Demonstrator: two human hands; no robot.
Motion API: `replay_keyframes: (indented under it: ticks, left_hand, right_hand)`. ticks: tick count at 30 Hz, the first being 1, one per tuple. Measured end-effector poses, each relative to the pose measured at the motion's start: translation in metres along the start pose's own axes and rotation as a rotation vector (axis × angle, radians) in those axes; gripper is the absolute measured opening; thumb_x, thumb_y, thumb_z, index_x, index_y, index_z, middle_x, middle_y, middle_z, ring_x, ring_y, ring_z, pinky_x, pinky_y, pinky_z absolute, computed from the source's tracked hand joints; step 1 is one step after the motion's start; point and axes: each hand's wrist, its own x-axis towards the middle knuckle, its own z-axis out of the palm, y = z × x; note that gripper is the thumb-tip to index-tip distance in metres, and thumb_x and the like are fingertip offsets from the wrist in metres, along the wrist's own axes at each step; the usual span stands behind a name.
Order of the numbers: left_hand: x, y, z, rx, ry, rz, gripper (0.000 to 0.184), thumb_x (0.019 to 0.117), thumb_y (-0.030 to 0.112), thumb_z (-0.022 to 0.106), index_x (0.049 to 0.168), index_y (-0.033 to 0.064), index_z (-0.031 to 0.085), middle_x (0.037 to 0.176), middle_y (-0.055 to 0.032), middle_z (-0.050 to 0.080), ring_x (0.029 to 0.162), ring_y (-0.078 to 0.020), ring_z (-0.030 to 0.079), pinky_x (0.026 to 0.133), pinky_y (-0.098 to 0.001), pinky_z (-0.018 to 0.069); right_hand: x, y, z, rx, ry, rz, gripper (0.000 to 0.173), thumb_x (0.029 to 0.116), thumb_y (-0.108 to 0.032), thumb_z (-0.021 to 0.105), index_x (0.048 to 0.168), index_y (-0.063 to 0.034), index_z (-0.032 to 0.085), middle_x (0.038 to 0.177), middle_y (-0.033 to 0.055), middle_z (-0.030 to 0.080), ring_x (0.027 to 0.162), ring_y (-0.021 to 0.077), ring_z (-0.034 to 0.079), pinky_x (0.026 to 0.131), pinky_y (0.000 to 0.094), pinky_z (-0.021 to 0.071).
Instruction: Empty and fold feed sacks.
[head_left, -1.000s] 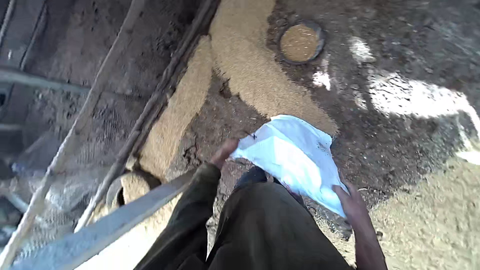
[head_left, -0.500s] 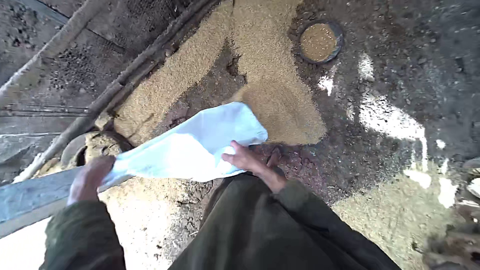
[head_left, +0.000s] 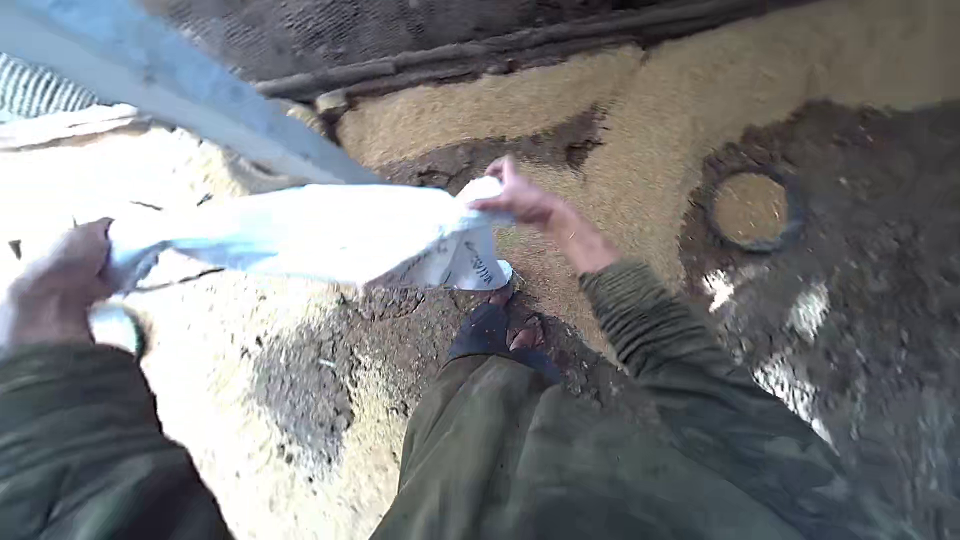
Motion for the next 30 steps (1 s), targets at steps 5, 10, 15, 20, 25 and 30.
replay_keyframes:
  ticks: [5, 10, 15, 20, 25, 30]
  left_hand:
    - [-0.008, -0.051, -0.076, 0.104, 0.115, 0.078, 0.028, 0.1048, 0.019, 0.050, 0.116, -0.0063, 0.055, 0.104, -0.0246, 0.060, 0.088, -0.0334, 0.059, 0.074, -0.0555, 0.0486]
    - [0.023, -0.130, -0.138, -0.517, 0.220, 0.018, 0.018, 0.1048, 0.030, 0.044, 0.092, 0.0247, 0.056, 0.068, 0.0114, 0.050, 0.049, -0.0002, 0.037, 0.045, -0.0178, 0.0325]
    - [0.051, -0.218, -0.163, -0.527, 0.270, 0.011, 0.022, 0.1073, 0.033, 0.046, 0.124, 0.0202, 0.054, 0.094, 0.0101, 0.056, 0.069, 0.0019, 0.052, 0.064, -0.0197, 0.0476]
    - [0.085, -0.301, -0.190, -0.640, 0.336, 0.054, 0.023, 0.1042, 0.029, 0.052, 0.123, 0.0152, 0.055, 0.097, 0.0073, 0.061, 0.075, -0.0025, 0.060, 0.070, -0.0255, 0.0542]
    - [0.104, -0.359, -0.244, -0.876, 0.484, 0.146, 0.010, 0.1042, 0.020, 0.057, 0.112, 0.0133, 0.059, 0.093, 0.0062, 0.067, 0.078, -0.0063, 0.067, 0.071, -0.0278, 0.0584]
    - [0.116, -0.417, -0.275, -0.586, 0.371, 0.019, 0.030, 0.1035, 0.023, 0.054, 0.131, 0.0131, 0.061, 0.098, 0.0051, 0.060, 0.066, 0.0003, 0.050, 0.060, -0.0221, 0.0455]
  right_hand:
    - [0.032, -0.083, 0.026, -0.288, 0.031, -0.201, 0.059, 0.0912, -0.023, 0.077, 0.139, -0.0053, 0.047, 0.115, 0.0164, 0.067, 0.096, 0.0240, 0.070, 0.084, 0.0451, 0.0600]
    - [0.077, -0.120, 0.100, -0.544, 0.114, -0.345, 0.044, 0.0994, -0.038, 0.065, 0.134, -0.0118, 0.060, 0.119, 0.0150, 0.068, 0.104, 0.0257, 0.069, 0.092, 0.0506, 0.0559]
    - [0.098, -0.150, 0.193, -0.676, -0.033, -0.112, 0.071, 0.0890, -0.058, 0.073, 0.140, -0.0116, 0.055, 0.125, 0.0163, 0.065, 0.103, 0.0281, 0.066, 0.087, 0.0520, 0.0542]
    - [0.109, -0.183, 0.278, -0.992, -0.177, -0.280, 0.093, 0.0652, -0.014, 0.095, 0.137, -0.0024, 0.039, 0.136, 0.0282, 0.045, 0.115, 0.0411, 0.057, 0.091, 0.0596, 0.0517]
    - [0.111, -0.216, 0.352, -1.236, -0.150, -0.525, 0.028, 0.1037, -0.015, 0.059, 0.128, -0.0022, 0.065, 0.129, 0.0254, 0.063, 0.112, 0.0418, 0.064, 0.099, 0.0634, 0.0487]
    - [0.150, -0.222, 0.407, -1.504, -0.131, -0.418, 0.049, 0.1100, -0.045, 0.041, 0.129, -0.0105, 0.069, 0.141, 0.0242, 0.057, 0.127, 0.0512, 0.055, 0.094, 0.0796, 0.0400]
